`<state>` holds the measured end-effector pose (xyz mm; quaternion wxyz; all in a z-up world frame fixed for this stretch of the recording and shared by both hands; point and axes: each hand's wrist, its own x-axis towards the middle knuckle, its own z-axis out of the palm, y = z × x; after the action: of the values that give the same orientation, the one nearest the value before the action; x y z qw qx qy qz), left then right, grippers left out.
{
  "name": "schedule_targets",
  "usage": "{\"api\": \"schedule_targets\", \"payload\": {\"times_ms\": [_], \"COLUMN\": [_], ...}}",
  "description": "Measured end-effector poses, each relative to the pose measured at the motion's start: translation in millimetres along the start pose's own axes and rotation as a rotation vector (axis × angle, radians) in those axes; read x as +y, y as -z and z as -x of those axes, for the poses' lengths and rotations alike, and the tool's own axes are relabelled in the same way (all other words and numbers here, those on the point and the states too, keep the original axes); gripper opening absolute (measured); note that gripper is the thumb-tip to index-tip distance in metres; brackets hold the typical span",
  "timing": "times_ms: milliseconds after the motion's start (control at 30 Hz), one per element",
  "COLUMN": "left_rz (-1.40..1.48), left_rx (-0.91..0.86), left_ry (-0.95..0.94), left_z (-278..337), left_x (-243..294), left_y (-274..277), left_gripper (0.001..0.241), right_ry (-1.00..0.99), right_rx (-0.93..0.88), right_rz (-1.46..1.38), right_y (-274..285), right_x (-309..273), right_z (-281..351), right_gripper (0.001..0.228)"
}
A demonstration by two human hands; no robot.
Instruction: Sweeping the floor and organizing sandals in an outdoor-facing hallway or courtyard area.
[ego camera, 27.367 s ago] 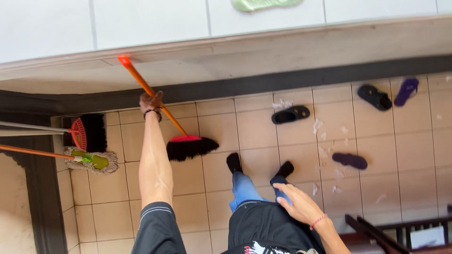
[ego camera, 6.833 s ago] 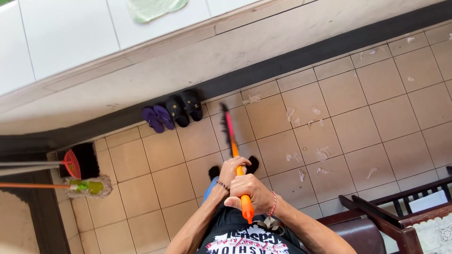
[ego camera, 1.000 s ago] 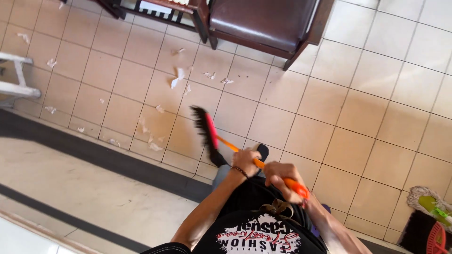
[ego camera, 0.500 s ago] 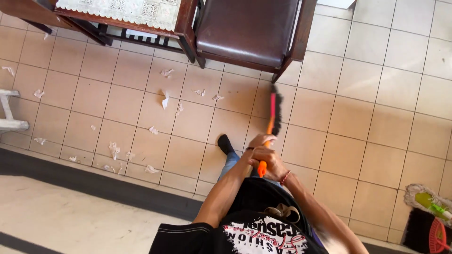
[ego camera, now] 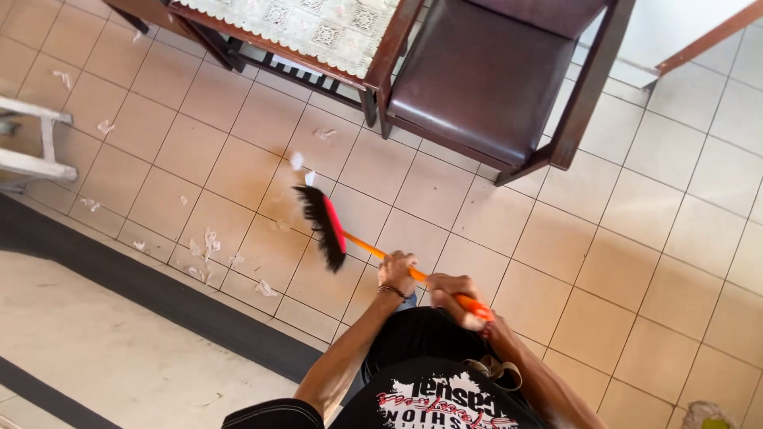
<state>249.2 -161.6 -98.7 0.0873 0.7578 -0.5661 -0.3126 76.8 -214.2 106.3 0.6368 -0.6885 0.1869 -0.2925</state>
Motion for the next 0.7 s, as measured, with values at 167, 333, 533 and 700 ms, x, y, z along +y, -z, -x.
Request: {"api": "schedule_targets", "payload": {"times_ms": [167, 333, 533, 700], "left_rz": [0.128, 0.276, 0.431, 0.571], "left_rx": [-0.141, -0.162, -0.014, 0.140], "left_ry": [-0.325, -0.566, -0.199, 0.145], "left_z": [6.3, -48.1, -90.0, -96.0], "left_x": [75.1, 93.0, 69.0, 28.7], "left_y": [31.1, -14.8, -11.4, 3.6], "left_gripper": [0.014, 0.015, 0.014, 0.013], "right_ry": [-0.001, -0.097, 0.116, -0.107], "right_rx": [0.114, 0.094, -0.028, -0.297], "right_rz": [0.122, 0.370, 0.525, 0.207], "right_y": [14.1, 17.8, 13.4, 22.7], "right_x": [-58.4, -45.0, 34.5, 54.8], "right_z": [1.0, -19.2, -83.4, -130.2], "right_gripper": [0.031, 0.029, 0.024, 0.020]}}
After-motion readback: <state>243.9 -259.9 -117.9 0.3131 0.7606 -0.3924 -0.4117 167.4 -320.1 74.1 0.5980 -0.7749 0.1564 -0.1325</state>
